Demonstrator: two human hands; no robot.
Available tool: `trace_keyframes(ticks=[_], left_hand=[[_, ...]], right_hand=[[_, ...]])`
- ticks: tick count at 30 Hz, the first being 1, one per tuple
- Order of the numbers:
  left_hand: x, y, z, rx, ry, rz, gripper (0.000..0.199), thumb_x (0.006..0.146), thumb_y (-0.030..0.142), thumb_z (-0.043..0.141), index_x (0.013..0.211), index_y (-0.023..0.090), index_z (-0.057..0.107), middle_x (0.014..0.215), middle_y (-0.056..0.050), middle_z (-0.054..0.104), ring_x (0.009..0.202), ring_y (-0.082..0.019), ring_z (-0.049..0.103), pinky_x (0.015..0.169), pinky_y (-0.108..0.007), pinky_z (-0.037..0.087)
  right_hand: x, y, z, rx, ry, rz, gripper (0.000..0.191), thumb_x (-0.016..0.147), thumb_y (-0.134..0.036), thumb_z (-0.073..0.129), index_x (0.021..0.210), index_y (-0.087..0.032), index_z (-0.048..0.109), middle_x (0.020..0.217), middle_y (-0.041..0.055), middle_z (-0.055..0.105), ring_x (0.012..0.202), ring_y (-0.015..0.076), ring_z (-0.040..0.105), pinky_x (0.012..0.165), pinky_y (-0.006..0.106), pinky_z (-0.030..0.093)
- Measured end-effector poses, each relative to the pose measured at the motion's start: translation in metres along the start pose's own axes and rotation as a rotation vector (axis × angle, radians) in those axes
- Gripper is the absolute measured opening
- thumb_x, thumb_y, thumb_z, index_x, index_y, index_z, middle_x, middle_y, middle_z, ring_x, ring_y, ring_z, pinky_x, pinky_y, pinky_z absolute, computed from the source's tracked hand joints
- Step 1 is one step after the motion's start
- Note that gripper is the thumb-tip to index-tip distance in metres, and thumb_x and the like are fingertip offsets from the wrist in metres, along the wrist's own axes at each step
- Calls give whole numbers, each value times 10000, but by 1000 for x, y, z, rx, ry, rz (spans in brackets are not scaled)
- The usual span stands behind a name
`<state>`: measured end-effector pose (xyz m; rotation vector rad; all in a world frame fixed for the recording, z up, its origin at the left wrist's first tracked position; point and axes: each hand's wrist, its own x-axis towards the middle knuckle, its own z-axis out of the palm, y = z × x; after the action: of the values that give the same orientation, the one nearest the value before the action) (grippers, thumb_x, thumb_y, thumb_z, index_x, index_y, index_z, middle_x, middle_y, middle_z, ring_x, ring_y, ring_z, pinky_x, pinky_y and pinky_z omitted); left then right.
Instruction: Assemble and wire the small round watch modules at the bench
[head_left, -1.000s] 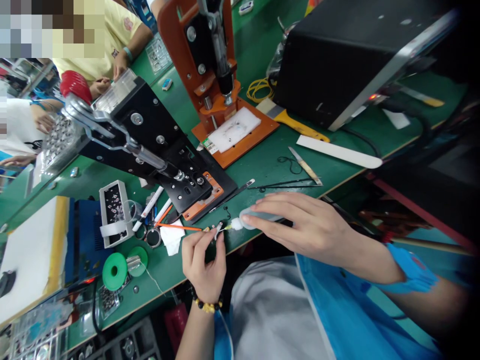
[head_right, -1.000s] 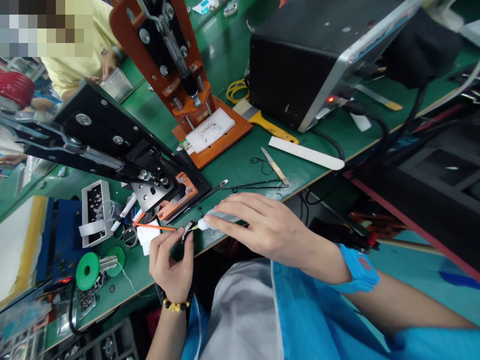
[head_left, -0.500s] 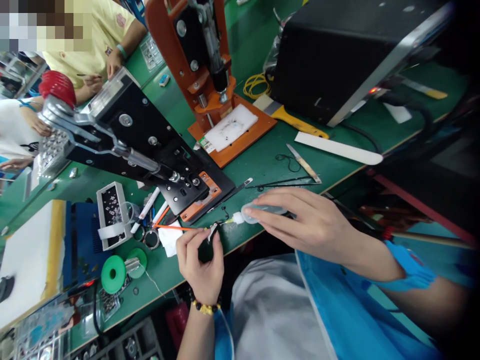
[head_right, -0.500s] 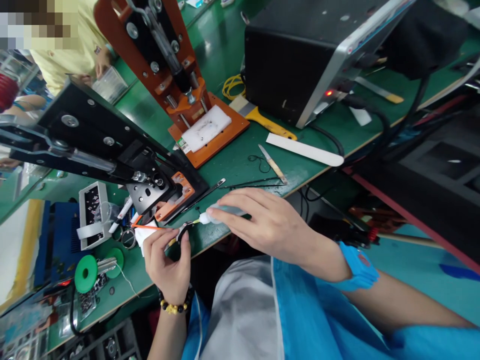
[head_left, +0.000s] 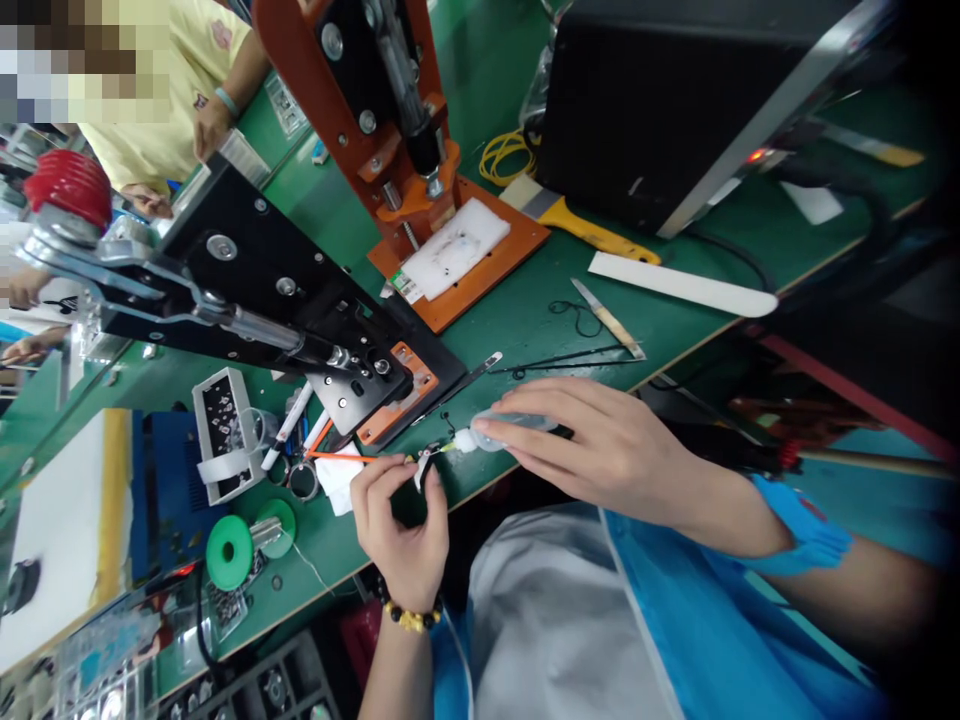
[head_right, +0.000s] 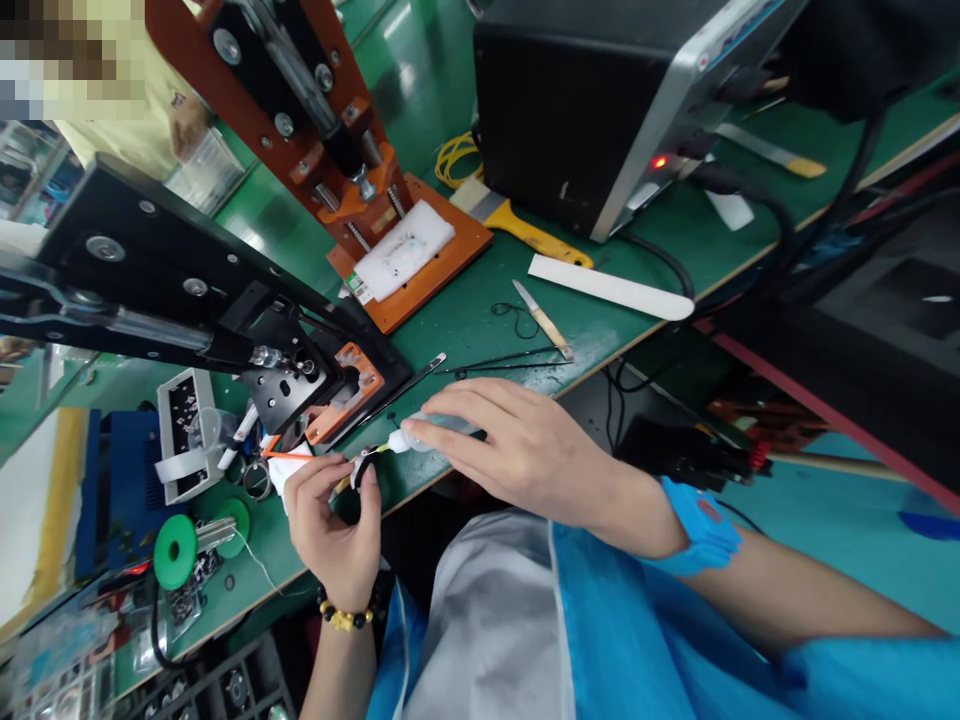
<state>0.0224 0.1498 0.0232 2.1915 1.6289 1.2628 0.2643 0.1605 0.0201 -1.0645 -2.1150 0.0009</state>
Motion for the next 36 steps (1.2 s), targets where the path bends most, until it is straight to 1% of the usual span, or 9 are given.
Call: trace_keyframes(ticks=[5,11,15,21,29,36], left_hand=[[0,0,0,5,1,-6,206,872,117,766,1031,192,658,1052,-65,652,1003,-219,670,880,-397,586],[0,1,0,14,0,5,191,877,127,763,1023,192,659,1058,-68,651,1009,-220,670,883,-400,586],[0,0,0,6,0,2,200,873,121,767,1027,189,659,1061,-69,650,1012,-221,668,887,-406,587],[0,0,0,-5,4,0,202,869,111,769,1024,187,662,1065,-67,645,1015,-215,661,887,-397,583],[0,1,0,8,8,-4,187,878,135,767,1023,186,660,1070,-75,645,1014,-223,667,883,-416,598],[0,0,1,-4,9,-7,201,871,122,769,1028,185,661,1072,-76,642,1012,-223,666,871,-411,599]], right_hand=[[-1,1,3,6,-1,-5,351,968,-85,645,1313,-143,673,1167,118,716,1083,252,673,948,419,616],[1,1,2,4,4,18,316,981,-93,627,1285,-158,684,1148,109,729,1046,236,683,925,411,625],[1,2,2,0,12,8,323,971,-84,642,1286,-142,688,1150,121,727,1043,246,686,911,415,628],[-2,2,4,14,14,6,352,967,-79,645,1310,-151,669,1173,113,722,1077,245,676,947,416,613],[-1,3,2,-11,0,24,316,970,-85,639,1274,-153,693,1149,114,728,1031,245,683,902,416,620],[0,2,2,-6,-12,34,311,978,-89,629,1276,-151,690,1151,115,725,1034,248,680,900,416,616]])
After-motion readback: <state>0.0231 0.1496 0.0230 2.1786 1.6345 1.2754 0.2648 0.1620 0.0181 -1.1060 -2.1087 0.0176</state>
